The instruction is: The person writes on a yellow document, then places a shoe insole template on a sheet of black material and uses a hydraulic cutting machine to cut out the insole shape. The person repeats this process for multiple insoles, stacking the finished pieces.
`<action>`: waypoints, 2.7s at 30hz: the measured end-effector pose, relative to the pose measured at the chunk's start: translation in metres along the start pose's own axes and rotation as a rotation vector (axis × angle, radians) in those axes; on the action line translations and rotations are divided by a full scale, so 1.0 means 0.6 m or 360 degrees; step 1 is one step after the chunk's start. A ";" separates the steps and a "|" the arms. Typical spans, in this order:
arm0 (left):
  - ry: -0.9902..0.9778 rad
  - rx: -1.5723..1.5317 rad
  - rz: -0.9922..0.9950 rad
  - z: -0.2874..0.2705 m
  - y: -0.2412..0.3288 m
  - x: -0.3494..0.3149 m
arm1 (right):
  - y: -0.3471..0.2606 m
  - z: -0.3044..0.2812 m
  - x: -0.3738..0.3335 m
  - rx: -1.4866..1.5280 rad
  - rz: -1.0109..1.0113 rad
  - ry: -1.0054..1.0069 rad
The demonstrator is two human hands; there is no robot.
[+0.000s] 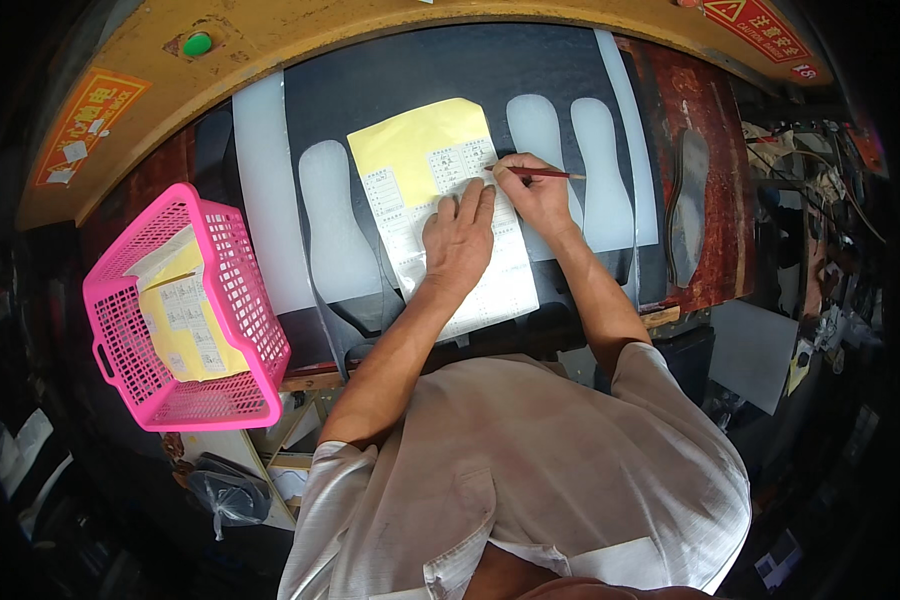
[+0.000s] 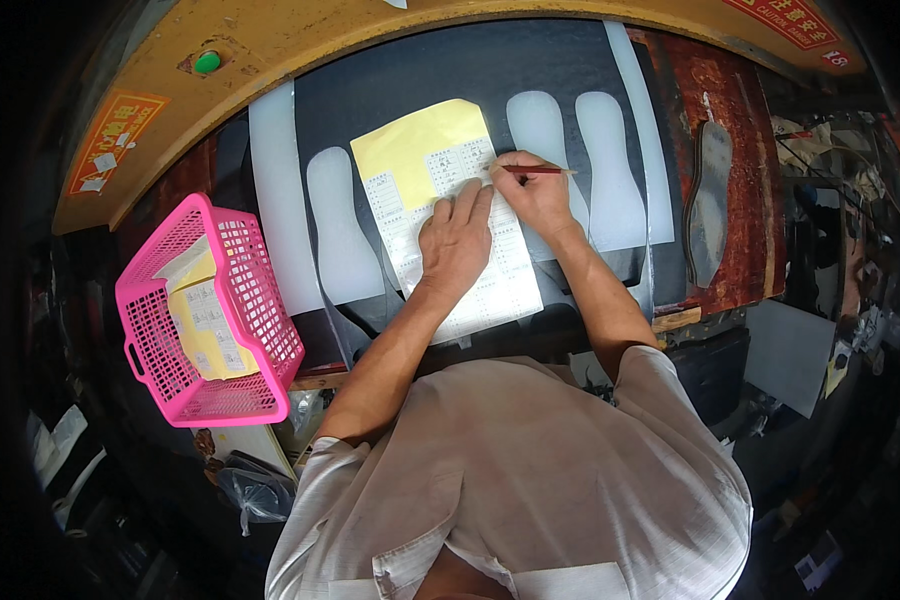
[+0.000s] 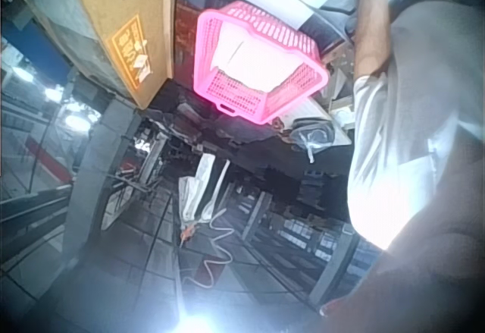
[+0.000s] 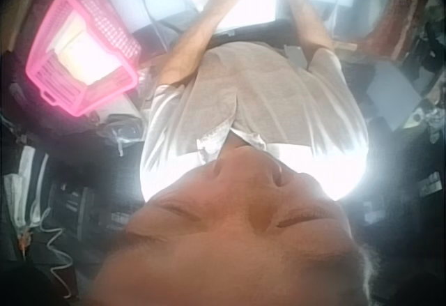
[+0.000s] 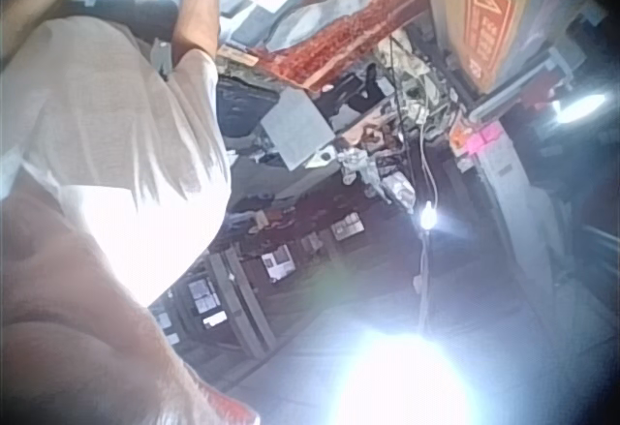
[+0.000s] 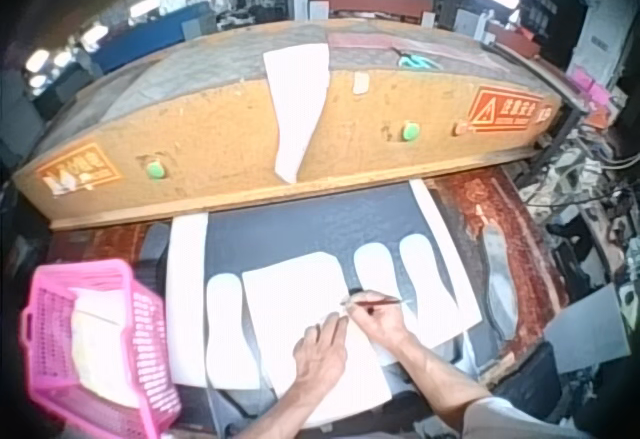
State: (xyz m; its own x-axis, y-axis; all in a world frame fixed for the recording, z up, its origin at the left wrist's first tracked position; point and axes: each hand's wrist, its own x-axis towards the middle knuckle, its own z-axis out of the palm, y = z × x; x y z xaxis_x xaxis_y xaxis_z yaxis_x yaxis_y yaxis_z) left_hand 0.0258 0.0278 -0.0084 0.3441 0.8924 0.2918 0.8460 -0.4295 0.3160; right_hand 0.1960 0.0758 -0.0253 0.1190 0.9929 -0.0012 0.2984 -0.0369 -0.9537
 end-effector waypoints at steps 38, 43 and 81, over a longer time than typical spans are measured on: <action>-0.0023 -0.0077 -0.0041 -0.002 -0.001 -0.001 | -0.002 -0.006 -0.018 0.0196 0.0027 0.0052; 0.0023 -0.0043 -0.0030 0.000 -0.001 0.001 | -0.003 -0.003 -0.017 0.0095 -0.0026 0.0006; -0.0062 -0.0442 -0.0062 -0.067 0.004 -0.048 | -0.015 -0.019 0.002 0.0599 0.0229 0.0070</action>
State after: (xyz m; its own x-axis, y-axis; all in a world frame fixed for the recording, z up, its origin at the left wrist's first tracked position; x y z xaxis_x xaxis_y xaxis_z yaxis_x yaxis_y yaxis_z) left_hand 0.0019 -0.0043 0.0201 0.3337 0.9112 0.2415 0.7167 -0.4116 0.5629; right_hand 0.2042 0.0758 -0.0136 0.1771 0.9745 -0.1375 -0.0908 -0.1229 -0.9883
